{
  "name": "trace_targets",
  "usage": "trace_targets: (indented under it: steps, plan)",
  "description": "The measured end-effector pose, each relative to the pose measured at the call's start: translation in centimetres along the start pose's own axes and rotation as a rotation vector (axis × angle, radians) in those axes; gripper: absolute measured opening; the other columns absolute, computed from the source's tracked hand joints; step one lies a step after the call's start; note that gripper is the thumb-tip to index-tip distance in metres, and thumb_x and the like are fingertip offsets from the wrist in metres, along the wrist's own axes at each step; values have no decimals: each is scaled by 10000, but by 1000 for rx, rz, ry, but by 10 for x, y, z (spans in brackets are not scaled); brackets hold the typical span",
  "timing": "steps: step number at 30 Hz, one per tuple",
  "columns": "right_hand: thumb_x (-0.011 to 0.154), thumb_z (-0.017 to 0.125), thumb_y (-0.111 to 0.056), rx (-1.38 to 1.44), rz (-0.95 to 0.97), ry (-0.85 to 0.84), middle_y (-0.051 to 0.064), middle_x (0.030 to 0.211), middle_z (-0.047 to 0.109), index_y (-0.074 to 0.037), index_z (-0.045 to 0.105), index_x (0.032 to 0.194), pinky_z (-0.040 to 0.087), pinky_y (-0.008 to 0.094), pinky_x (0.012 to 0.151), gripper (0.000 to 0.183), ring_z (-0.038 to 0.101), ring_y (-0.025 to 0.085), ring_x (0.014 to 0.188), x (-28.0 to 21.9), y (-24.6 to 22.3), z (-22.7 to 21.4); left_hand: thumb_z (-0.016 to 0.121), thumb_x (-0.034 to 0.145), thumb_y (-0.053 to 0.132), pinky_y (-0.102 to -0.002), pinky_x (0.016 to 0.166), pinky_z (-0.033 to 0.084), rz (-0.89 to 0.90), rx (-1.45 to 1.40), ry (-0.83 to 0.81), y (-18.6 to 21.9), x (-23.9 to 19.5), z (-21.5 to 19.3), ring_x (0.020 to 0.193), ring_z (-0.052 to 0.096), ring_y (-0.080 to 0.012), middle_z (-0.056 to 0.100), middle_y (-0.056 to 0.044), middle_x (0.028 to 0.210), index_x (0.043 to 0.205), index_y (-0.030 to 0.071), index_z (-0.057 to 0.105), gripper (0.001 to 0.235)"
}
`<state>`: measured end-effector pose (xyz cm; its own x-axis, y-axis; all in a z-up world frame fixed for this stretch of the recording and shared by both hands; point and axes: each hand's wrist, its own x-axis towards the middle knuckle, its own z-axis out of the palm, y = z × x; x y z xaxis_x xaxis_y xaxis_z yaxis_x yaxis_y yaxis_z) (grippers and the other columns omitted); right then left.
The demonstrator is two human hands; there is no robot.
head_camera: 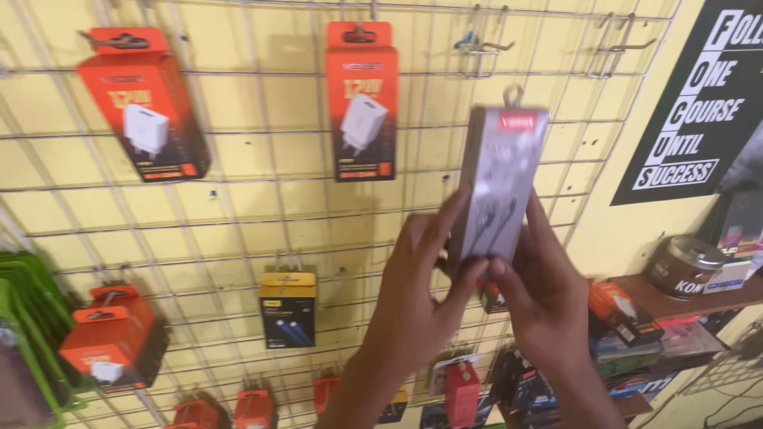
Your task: The person picks up packaged phone cases from a white plastic chair, wipes them with a cloth, and hangs them on a wall-mounted wire rack. The person then picks up small boxes of chargers and cables, wipes them, and hangs them on the same rack.
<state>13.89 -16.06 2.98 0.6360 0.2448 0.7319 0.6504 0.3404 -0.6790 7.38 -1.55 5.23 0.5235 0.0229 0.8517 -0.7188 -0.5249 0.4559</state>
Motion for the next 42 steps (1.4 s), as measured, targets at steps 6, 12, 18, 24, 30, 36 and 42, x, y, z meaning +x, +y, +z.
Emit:
trace_targets:
  steps: [6,12,18,24,30,36,42]
  plan:
    - [985,493,144,-38,-78,-78,171,1398,593,-13,182,1657,553,358,1029,758,637,230,1251,46,14,-26,696,1013,68,-309,814,614,37,-11,52,-20,36,25,1044,678,-200,591,-109,1240,1627,153,363,704]
    - [992,509,112,21,-18,-107,153,1367,608,-23,196,1651,596,349,941,742,650,205,1190,72,29,-32,690,994,56,-296,768,609,6,59,64,-41,54,34,1056,659,-206,592,-107,1210,1623,160,345,725]
    - [1013,550,74,-66,-32,-113,143,1311,620,-26,240,1643,591,326,951,709,674,197,1147,89,47,-32,662,1020,92,-326,755,620,-81,106,59,-59,65,41,942,694,-210,587,-108,1201,1633,183,308,713]
    - [980,679,61,-571,-261,-1,155,1167,555,-43,333,1620,662,306,854,735,698,215,1038,93,65,-23,690,988,106,-411,784,616,30,500,177,-72,59,47,1073,686,-336,503,-175,1343,1623,190,247,779]
    - [1014,692,52,-622,-198,-31,131,1204,574,-57,356,1626,662,282,810,707,715,196,1066,75,69,-31,664,1021,99,-416,875,644,-7,458,141,-74,45,46,1192,666,-329,455,-184,1395,1653,177,228,772]
    - [1049,619,51,-480,54,-29,88,1299,577,-55,437,1604,596,244,818,594,670,190,1193,-41,84,-79,662,1084,151,-360,859,603,-218,326,37,-49,-44,51,1088,639,-249,477,-159,1398,1640,143,266,683]
    - [1004,601,-27,-155,616,84,117,1120,696,22,601,1351,566,292,882,351,669,167,993,-226,116,-101,619,986,120,-284,819,566,-685,-39,-64,-22,-186,76,1017,642,-166,577,-88,1200,1489,76,447,533]
